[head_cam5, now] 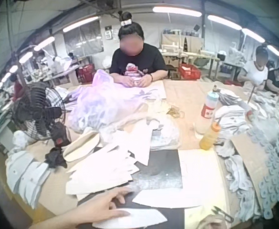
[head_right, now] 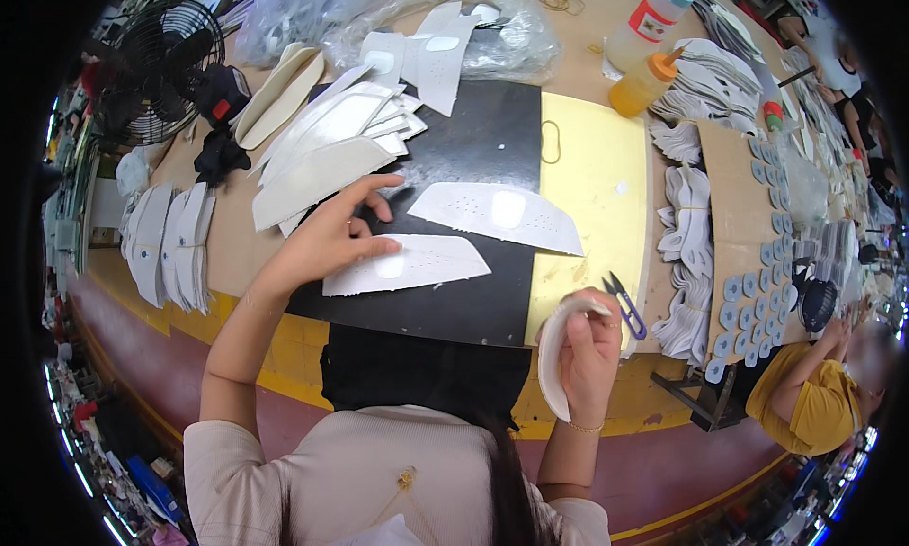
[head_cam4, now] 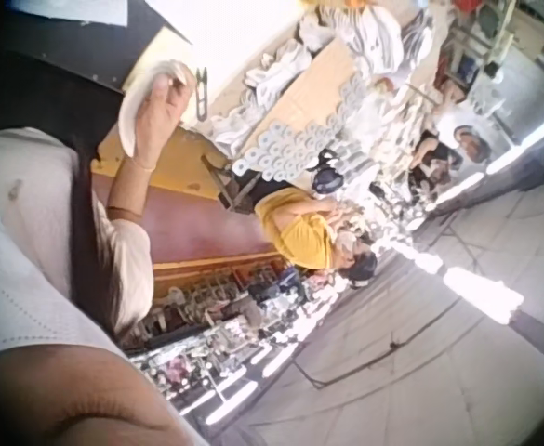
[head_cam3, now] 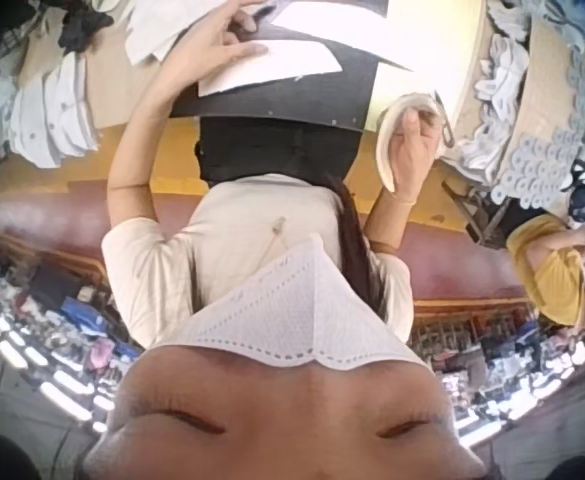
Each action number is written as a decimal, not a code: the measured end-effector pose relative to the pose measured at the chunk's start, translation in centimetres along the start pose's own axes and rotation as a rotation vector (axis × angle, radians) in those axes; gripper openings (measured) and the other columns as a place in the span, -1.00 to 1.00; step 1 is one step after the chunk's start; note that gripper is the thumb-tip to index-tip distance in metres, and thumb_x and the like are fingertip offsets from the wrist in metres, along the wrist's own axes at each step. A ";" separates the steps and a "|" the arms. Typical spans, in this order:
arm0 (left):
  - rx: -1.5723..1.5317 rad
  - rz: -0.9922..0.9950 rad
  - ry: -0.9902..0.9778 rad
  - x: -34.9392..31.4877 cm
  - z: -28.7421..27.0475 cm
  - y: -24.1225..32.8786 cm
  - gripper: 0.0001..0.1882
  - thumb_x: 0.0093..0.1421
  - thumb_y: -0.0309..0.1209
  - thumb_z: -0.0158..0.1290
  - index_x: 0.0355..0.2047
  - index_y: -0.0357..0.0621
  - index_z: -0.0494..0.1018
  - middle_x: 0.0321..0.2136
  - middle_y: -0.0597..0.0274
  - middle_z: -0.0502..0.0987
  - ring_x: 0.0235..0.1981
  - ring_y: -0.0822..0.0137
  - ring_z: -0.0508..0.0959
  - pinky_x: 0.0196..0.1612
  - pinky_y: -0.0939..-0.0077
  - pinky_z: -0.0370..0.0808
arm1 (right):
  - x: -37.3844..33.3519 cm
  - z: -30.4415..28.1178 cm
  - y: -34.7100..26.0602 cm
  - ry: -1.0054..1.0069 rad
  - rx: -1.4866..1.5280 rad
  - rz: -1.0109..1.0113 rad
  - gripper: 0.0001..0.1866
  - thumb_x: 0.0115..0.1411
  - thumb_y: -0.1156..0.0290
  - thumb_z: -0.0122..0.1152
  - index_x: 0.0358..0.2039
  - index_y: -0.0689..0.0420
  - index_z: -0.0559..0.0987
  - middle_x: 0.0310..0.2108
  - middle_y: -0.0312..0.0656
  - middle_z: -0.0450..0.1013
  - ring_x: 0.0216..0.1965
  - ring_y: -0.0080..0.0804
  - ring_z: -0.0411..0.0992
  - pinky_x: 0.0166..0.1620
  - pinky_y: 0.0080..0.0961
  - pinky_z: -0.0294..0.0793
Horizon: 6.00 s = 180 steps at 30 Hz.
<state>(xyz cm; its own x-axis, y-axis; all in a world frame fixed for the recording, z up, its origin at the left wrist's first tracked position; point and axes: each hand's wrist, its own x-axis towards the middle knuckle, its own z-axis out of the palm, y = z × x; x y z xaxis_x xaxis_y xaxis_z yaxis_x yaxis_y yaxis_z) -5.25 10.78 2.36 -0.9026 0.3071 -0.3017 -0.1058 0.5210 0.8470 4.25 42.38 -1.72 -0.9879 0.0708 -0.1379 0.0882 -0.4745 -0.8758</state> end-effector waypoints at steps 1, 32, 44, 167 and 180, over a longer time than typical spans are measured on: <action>0.021 -0.006 0.054 -1.0 -0.1 0.3 -0.31 0.07 -0.60 0.23 0.23 -0.08 0.30 -0.18 0.20 0.39 -0.50 0.62 0.36 -0.41 0.72 0.38 | 0.3 0.6 0.0 0.011 -0.047 0.040 -0.75 0.36 0.49 0.05 0.02 0.16 0.34 -0.21 -0.17 0.42 -0.43 -0.39 0.49 -0.44 -0.53 0.55; -0.165 -0.089 0.162 -6.9 0.2 -3.0 -0.79 0.23 -0.37 0.20 -0.37 -0.31 0.55 -0.43 0.28 0.57 -0.56 0.56 0.47 -0.48 0.69 0.38 | -0.3 6.4 -0.8 -0.111 -0.680 0.564 -0.74 0.25 0.32 0.31 -0.42 0.28 0.58 -0.59 -0.25 0.55 -0.59 -0.68 0.49 -0.49 -0.75 0.46; -0.266 -0.176 0.174 -8.6 -0.1 -2.9 -0.80 0.20 -0.39 0.21 -0.42 -0.30 0.52 -0.45 0.30 0.54 -0.55 0.56 0.47 -0.49 0.70 0.38 | -0.6 8.1 -0.7 -0.107 -0.894 0.483 -0.73 0.22 0.31 0.33 -0.44 0.30 0.60 -0.66 -0.26 0.51 -0.64 -0.68 0.45 -0.54 -0.72 0.40; 0.575 0.718 0.296 0.1 4.7 0.9 -0.31 0.19 -0.13 0.17 0.25 -0.17 0.26 0.33 -0.08 0.18 0.34 -0.05 0.20 0.33 0.02 0.17 | 1.1 4.7 -1.0 -0.194 -0.109 -0.519 -0.73 0.33 0.18 0.11 -0.32 0.13 0.38 -0.42 -0.12 0.42 -0.27 -0.20 0.45 -0.04 -0.17 0.40; 0.660 0.468 0.093 -8.2 4.7 -2.1 -0.22 0.14 0.07 0.13 0.22 -0.20 0.31 0.16 0.10 0.40 0.17 0.09 0.36 0.23 0.14 0.24 | 0.0 5.6 -1.5 -0.257 -0.420 -0.274 -0.75 0.24 0.52 0.16 -0.06 0.19 0.45 -0.23 -0.10 0.38 -0.23 -0.40 0.39 -0.15 -0.53 0.40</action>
<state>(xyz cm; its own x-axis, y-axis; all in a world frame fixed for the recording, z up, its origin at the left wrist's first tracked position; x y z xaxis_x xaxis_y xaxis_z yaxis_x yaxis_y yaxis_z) 4.31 10.87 0.98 -0.8261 0.5576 0.0818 0.5329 0.7257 0.4351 3.37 38.20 2.17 -0.9765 -0.0992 0.1914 -0.1844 -0.0752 -0.9800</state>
